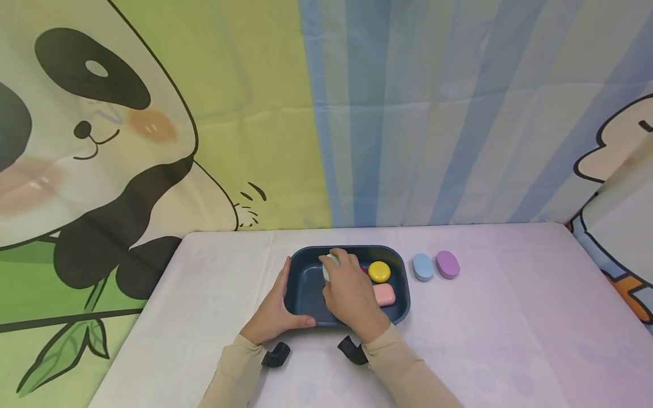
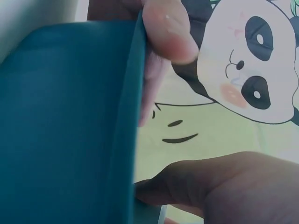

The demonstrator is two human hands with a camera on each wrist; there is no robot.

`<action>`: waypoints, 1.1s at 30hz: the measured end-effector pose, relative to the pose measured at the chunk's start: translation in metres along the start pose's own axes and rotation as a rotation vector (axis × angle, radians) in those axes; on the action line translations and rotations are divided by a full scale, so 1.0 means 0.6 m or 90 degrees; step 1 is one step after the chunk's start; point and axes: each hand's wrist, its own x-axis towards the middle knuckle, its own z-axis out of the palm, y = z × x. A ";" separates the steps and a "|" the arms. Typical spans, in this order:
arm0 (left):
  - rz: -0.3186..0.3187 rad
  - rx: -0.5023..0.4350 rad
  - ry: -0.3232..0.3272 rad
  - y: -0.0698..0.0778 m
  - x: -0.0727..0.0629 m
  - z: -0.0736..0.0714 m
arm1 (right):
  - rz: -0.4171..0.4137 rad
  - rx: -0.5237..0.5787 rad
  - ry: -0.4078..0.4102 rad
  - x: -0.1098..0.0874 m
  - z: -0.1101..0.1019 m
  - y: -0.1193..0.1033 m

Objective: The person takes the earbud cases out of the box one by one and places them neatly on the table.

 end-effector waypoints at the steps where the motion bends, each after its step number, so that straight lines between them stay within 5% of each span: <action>1: -0.001 0.000 0.000 0.000 0.000 0.000 | 0.002 0.001 0.003 -0.002 -0.003 0.002; 20: 0.001 0.011 0.011 -0.001 0.002 0.002 | -0.011 0.009 0.084 -0.031 -0.065 0.046; 33: 0.005 0.015 0.007 0.003 0.001 0.000 | 0.053 0.042 0.051 -0.039 -0.120 0.094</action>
